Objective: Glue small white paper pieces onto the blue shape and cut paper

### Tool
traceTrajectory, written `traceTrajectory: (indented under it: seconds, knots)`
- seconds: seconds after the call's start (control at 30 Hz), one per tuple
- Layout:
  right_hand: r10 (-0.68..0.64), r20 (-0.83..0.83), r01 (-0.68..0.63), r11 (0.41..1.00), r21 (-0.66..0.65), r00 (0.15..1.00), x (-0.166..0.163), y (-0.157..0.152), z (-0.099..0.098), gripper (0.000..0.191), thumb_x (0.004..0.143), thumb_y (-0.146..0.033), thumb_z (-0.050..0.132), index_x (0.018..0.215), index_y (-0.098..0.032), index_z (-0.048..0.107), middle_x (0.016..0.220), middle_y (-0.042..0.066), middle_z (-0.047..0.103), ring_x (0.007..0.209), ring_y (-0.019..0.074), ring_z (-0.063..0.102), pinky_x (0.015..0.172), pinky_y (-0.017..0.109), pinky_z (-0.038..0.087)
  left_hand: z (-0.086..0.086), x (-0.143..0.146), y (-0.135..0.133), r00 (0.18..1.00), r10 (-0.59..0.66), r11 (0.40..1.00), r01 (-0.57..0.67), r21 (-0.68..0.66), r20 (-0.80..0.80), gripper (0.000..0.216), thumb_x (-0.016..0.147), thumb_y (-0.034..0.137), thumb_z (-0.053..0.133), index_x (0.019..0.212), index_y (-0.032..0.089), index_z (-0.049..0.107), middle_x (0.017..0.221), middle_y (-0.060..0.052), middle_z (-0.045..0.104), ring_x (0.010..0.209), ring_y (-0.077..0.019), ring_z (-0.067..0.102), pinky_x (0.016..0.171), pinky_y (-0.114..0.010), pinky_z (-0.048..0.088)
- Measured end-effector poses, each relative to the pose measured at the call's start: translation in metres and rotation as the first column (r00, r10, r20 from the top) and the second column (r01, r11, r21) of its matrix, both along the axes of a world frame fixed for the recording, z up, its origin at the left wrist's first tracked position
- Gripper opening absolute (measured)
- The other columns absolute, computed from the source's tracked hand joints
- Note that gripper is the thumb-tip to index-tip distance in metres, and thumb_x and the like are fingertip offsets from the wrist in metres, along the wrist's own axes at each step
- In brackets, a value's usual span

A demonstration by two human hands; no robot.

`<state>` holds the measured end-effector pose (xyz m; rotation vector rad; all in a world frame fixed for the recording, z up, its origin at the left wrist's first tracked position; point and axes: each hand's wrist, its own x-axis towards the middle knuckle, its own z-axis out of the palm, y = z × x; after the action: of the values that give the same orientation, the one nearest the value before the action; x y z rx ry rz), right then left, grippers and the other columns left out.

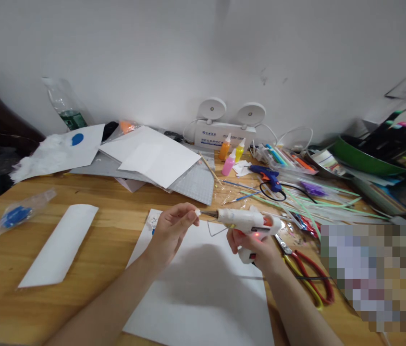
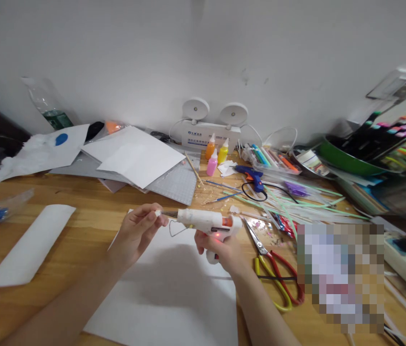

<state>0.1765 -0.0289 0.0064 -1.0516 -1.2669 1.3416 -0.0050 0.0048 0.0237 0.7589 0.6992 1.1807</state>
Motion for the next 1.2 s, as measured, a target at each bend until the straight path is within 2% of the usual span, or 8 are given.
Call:
traceTrajectory:
  seconds: [0.2, 0.43, 0.7, 0.9, 1.07, 1.2]
  knots:
    - [0.045, 0.025, -0.044, 0.999, -0.018, 0.999, 0.000, -0.001, 0.009, 0.019, 0.065, -0.027, 0.054, 0.049, -0.017, 0.049, 0.046, -0.001, 0.047, 0.047, 0.0127, 0.044, 0.046, 0.026, 0.033, 0.000, 0.000, 0.002, 0.999, 0.008, 1.000, -0.007, 0.019, -0.037, 0.011, 0.061, 0.026, 0.069, 0.067, 0.018, 0.065, 0.058, 0.003, 0.055, 0.058, -0.0070, 0.049, 0.064, -0.022, 0.038]
    - [0.056, 0.041, -0.056, 0.998, -0.005, 0.998, 0.000, -0.001, 0.009, 0.020, 0.066, -0.026, 0.053, 0.050, -0.017, 0.049, 0.047, 0.000, 0.048, 0.047, 0.0125, 0.044, 0.047, 0.026, 0.032, 0.000, -0.001, 0.002, 0.999, -0.008, 0.998, 0.011, 0.064, -0.052, 0.010, 0.064, 0.026, 0.067, 0.065, 0.016, 0.064, 0.058, 0.002, 0.054, 0.059, -0.0074, 0.048, 0.062, -0.021, 0.037]
    - [0.023, -0.013, -0.023, 1.000, -0.016, 1.000, 0.002, 0.000, -0.003, 0.017, 0.067, -0.024, 0.053, 0.052, -0.016, 0.050, 0.048, -0.001, 0.048, 0.046, 0.0115, 0.044, 0.044, 0.025, 0.031, -0.002, -0.001, 0.002, 1.000, -0.004, 0.999, 0.006, 0.046, -0.024, 0.011, 0.062, 0.027, 0.069, 0.068, 0.018, 0.065, 0.058, 0.002, 0.056, 0.058, -0.0071, 0.049, 0.064, -0.022, 0.038]
    - [0.006, -0.003, -0.006, 1.000, -0.002, 1.000, 0.004, 0.001, -0.007, 0.014, 0.066, -0.022, 0.054, 0.053, -0.016, 0.051, 0.047, -0.001, 0.048, 0.045, 0.0111, 0.044, 0.044, 0.024, 0.032, -0.005, -0.003, 0.003, 0.999, -0.004, 0.995, 0.008, 0.103, -0.040, 0.009, 0.065, 0.026, 0.067, 0.069, 0.019, 0.065, 0.059, 0.003, 0.055, 0.060, -0.0071, 0.048, 0.063, -0.021, 0.037]
    - [-0.092, 0.097, 0.089, 0.995, 0.039, 0.991, 0.008, 0.006, -0.001, 0.015, 0.067, -0.021, 0.052, 0.053, -0.016, 0.051, 0.047, -0.001, 0.049, 0.046, 0.0113, 0.044, 0.045, 0.024, 0.033, -0.003, -0.003, 0.004, 0.999, 0.011, 0.993, -0.005, 0.118, -0.045, 0.009, 0.065, 0.027, 0.066, 0.067, 0.018, 0.065, 0.058, 0.002, 0.053, 0.059, -0.0075, 0.047, 0.063, -0.022, 0.037]
    - [-0.291, 0.214, 0.282, 0.957, 0.076, 0.932, 0.015, 0.014, 0.001, 0.018, 0.067, -0.022, 0.051, 0.050, -0.016, 0.050, 0.048, 0.000, 0.051, 0.050, 0.0121, 0.048, 0.048, 0.023, 0.035, 0.000, -0.005, 0.004, 0.998, 0.011, 0.992, -0.004, 0.122, -0.057, 0.011, 0.064, 0.029, 0.067, 0.067, 0.018, 0.065, 0.059, 0.002, 0.053, 0.060, -0.0076, 0.047, 0.063, -0.021, 0.036]
